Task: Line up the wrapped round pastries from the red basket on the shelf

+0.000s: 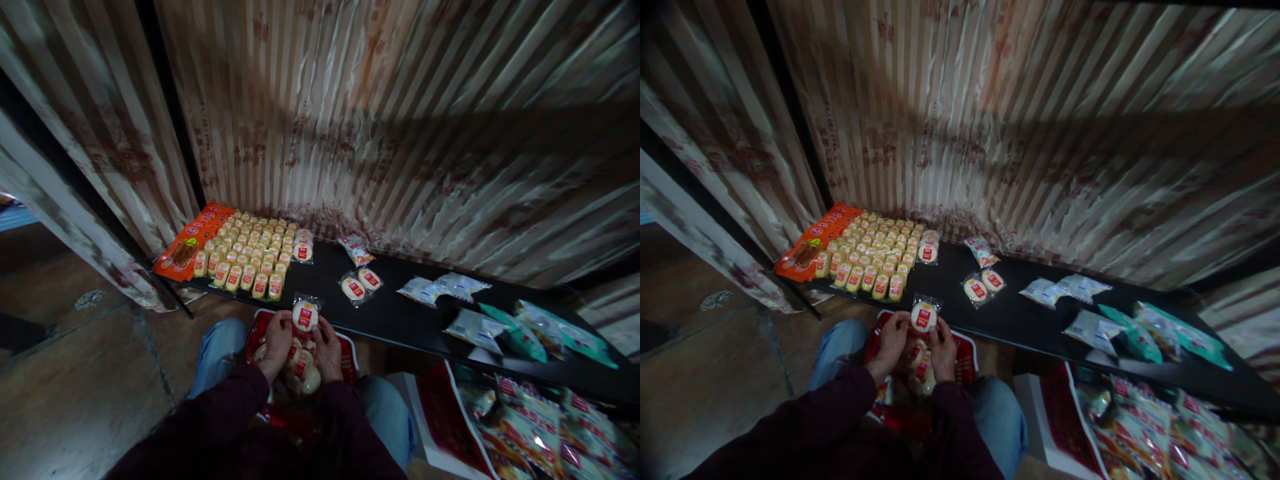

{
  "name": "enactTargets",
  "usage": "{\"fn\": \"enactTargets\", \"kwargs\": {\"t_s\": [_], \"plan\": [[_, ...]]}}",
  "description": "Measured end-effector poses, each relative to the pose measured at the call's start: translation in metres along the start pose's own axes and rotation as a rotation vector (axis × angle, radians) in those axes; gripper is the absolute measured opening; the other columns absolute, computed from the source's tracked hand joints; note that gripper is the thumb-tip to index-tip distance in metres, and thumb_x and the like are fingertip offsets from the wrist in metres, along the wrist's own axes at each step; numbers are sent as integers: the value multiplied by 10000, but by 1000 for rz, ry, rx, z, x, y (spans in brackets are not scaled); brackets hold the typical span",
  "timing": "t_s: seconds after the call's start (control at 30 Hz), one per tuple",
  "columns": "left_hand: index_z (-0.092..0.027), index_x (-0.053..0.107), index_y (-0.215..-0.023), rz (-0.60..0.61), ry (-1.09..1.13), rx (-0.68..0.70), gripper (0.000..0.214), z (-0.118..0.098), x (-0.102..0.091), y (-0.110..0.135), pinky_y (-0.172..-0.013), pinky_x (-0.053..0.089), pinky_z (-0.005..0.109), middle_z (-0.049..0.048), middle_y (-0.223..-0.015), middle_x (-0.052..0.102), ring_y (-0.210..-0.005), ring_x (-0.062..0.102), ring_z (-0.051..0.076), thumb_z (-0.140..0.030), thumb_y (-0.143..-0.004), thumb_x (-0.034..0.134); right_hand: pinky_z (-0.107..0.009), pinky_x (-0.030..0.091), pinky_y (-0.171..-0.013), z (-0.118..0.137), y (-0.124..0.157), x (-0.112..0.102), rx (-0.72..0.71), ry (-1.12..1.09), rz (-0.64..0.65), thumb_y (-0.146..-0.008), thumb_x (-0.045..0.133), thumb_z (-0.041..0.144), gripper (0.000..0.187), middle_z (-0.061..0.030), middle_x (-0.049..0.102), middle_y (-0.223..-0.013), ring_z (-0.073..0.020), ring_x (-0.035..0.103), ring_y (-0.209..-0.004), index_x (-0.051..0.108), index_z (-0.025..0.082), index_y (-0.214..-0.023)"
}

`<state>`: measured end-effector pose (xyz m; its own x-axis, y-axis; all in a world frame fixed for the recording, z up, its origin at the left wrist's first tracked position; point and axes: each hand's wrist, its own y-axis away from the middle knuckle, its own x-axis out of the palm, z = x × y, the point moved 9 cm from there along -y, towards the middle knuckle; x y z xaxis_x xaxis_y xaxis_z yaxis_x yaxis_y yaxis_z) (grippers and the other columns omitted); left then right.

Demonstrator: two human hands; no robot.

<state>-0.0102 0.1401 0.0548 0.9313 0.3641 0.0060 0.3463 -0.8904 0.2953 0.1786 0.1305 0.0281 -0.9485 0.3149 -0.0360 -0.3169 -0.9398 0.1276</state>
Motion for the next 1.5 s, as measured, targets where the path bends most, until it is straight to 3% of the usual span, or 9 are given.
{"fn": "enactTargets", "kwargs": {"t_s": [0.27,0.53,0.77,1.03,1.5], "plan": [[-205,668,-751,52,39,40,218,-5,13,-12,-942,414,321,37,-797,675,-875,614,192,-21,-684,572,-372,508,-826,13,-14,-5,-46,113,-58,-691,625,548,542,-102,720,-1023,-248,655,-907,654,169,-1077],[-198,659,-837,57,-165,175,257,-31,23,-19,-899,438,325,70,-936,664,-915,596,197,-30,-709,511,-384,504,-839,32,-34,0,-115,152,-43,-704,608,496,496,-92,721,-961,-240,658,-886,636,170,-1077],[-191,656,-865,74,-182,240,281,-44,34,-27,-888,449,309,65,-929,657,-884,595,181,-14,-698,514,-365,517,-805,36,-58,5,-160,183,-37,-712,598,459,452,-92,724,-940,-225,667,-850,632,169,-1058],[-138,643,-973,45,-364,316,335,-47,44,-37,-968,446,335,93,-1036,653,-1005,600,177,4,-739,449,-356,526,-807,37,-76,6,-220,245,-58,-725,582,413,401,-92,729,-958,-218,676,-869,641,175,-1043],[-122,634,-1075,100,-413,360,415,-49,63,-49,-1063,418,355,145,-1300,555,-1233,519,214,-4,-719,456,-372,519,-846,46,-100,23,-209,237,-15,-724,525,401,425,-106,722,-960,-223,679,-884,598,161,-1067]]}}
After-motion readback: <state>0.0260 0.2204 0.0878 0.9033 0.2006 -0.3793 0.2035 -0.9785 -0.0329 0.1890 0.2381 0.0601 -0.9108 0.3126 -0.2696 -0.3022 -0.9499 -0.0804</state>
